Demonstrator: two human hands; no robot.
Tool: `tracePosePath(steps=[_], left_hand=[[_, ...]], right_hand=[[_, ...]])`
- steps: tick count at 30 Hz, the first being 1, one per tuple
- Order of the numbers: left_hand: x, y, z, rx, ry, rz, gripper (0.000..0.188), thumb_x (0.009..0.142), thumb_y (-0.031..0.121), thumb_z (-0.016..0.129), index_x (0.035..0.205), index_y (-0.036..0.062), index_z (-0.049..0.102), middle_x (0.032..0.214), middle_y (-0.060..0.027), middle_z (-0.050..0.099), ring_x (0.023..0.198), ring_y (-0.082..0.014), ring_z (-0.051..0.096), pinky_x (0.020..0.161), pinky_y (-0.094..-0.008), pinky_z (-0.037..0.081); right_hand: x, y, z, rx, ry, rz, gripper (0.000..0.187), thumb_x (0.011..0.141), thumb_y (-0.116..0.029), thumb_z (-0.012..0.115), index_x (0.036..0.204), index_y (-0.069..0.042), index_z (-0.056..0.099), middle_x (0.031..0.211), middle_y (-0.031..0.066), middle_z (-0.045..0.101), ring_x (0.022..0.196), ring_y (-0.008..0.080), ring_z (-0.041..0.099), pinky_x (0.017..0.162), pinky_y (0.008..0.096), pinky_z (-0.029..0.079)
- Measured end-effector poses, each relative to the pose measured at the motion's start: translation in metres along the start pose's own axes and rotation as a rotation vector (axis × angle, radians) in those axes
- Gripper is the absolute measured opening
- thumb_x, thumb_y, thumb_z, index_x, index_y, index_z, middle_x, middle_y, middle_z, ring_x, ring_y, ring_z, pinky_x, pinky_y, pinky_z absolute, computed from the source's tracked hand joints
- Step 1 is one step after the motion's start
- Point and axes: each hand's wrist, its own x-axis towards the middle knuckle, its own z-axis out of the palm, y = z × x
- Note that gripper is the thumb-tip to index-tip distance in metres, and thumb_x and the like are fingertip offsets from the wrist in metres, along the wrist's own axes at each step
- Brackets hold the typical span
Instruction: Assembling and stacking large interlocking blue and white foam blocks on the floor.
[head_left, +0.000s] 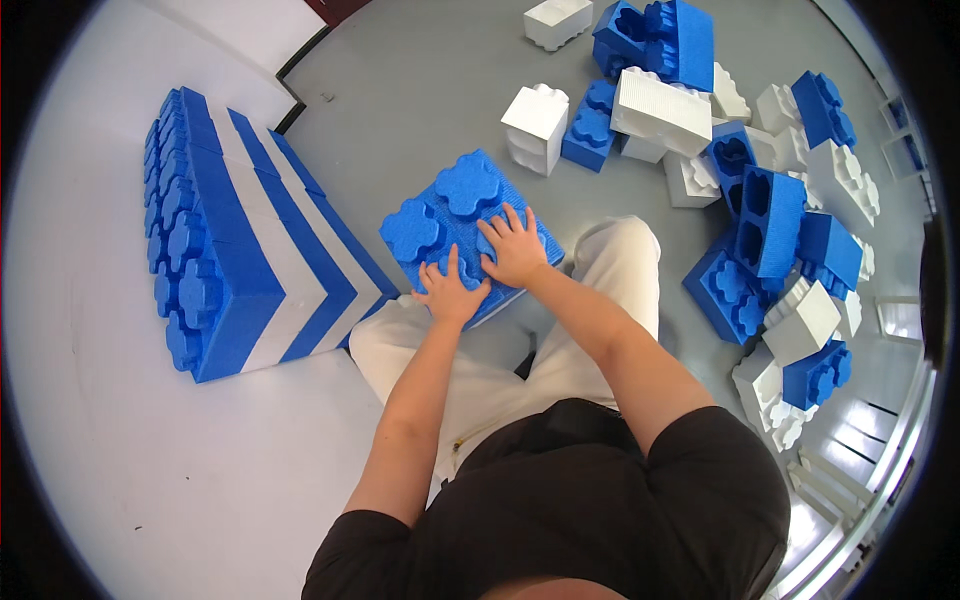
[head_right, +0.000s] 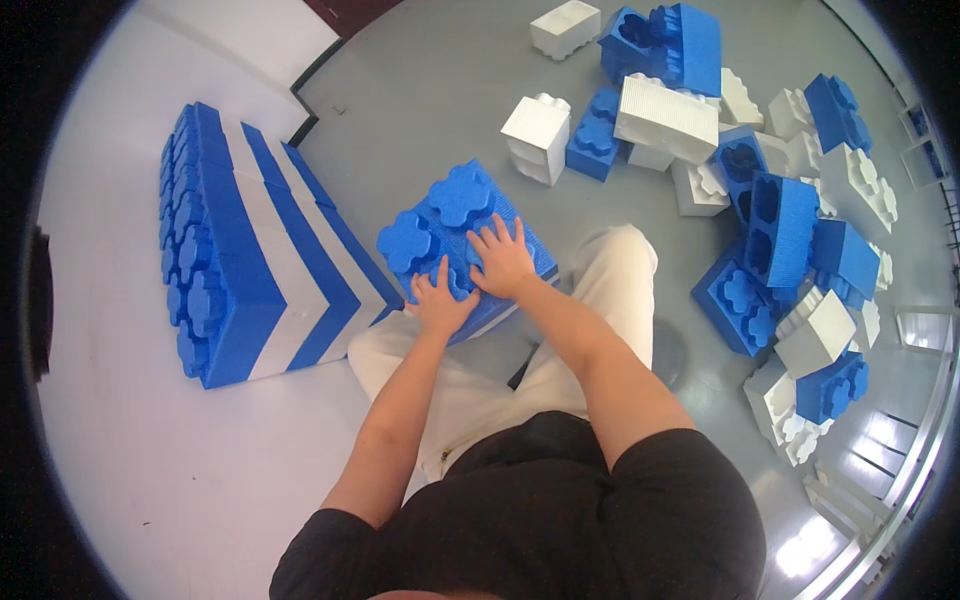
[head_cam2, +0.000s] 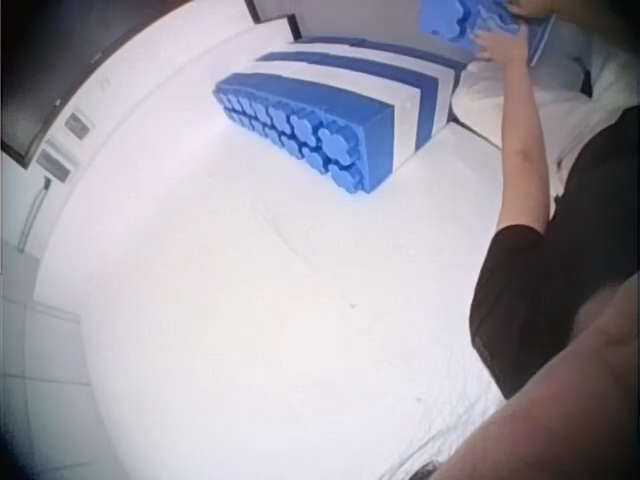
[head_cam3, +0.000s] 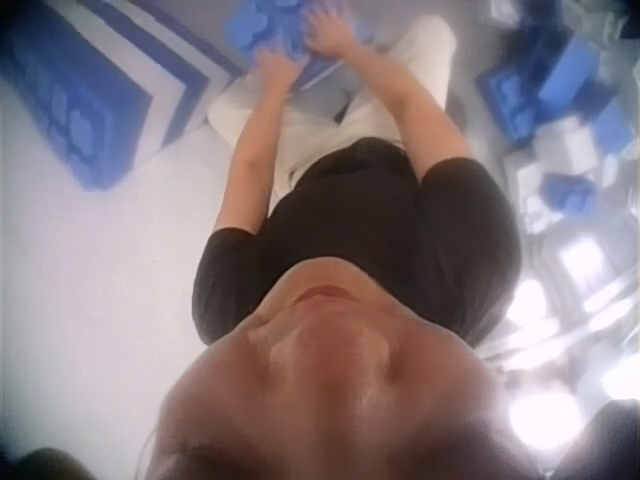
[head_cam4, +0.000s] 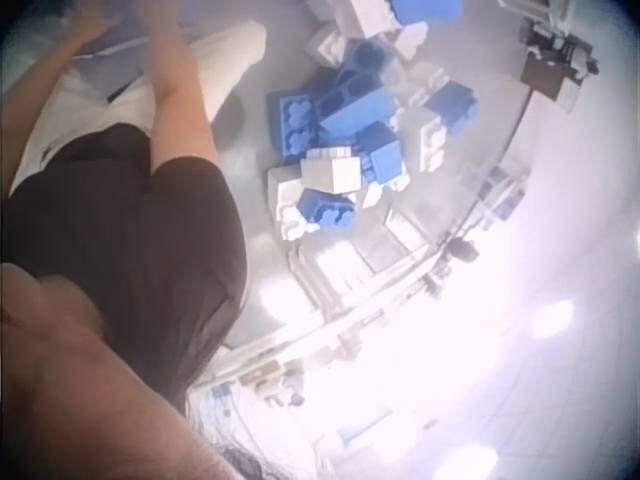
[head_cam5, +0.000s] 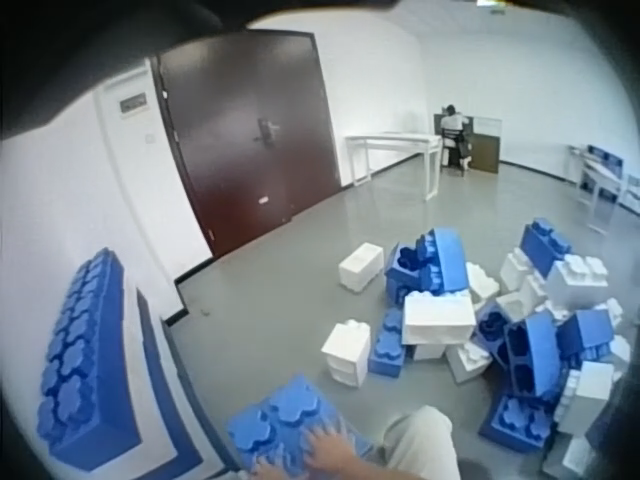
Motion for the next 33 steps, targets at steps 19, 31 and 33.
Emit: tracePosePath(steps=[19,31,33], left_hand=[[0.018,-0.007,0.018,-0.016,0.338,0.016,0.054,0.077,0.047,0.073,0.126,0.0240,0.066,0.107,-0.0086,0.055,0.114,-0.0292,0.050,0.099,-0.0552,0.034],[0.071,-0.014,-0.022,-0.022,0.301,-0.006,0.054,0.078,0.046,0.073,0.125,0.0212,0.067,0.108,-0.0089,0.059,0.116,-0.0299,0.053,0.100,-0.0545,0.037],[0.069,-0.013,-0.023,-0.033,0.285,-0.026,0.054,0.078,0.046,0.073,0.125,0.0210,0.067,0.108,-0.0087,0.059,0.117,-0.0296,0.052,0.101,-0.0540,0.036]], right_hand=[[0.002,0.004,0.002,0.022,0.054,-0.002,0.068,0.084,-0.044,0.063,0.143,-0.012,0.053,0.139,0.0118,0.053,0.145,0.0380,0.032,0.118,0.0649,0.019],[0.065,-0.008,-0.010,0.018,-0.034,0.035,0.068,0.088,-0.045,0.060,0.144,-0.008,0.052,0.143,0.0138,0.052,0.147,0.0387,0.030,0.120,0.0634,0.017],[0.064,-0.008,-0.010,0.023,-0.072,0.031,0.069,0.088,-0.045,0.060,0.145,-0.007,0.051,0.144,0.0149,0.050,0.148,0.0398,0.028,0.120,0.0643,0.015]])
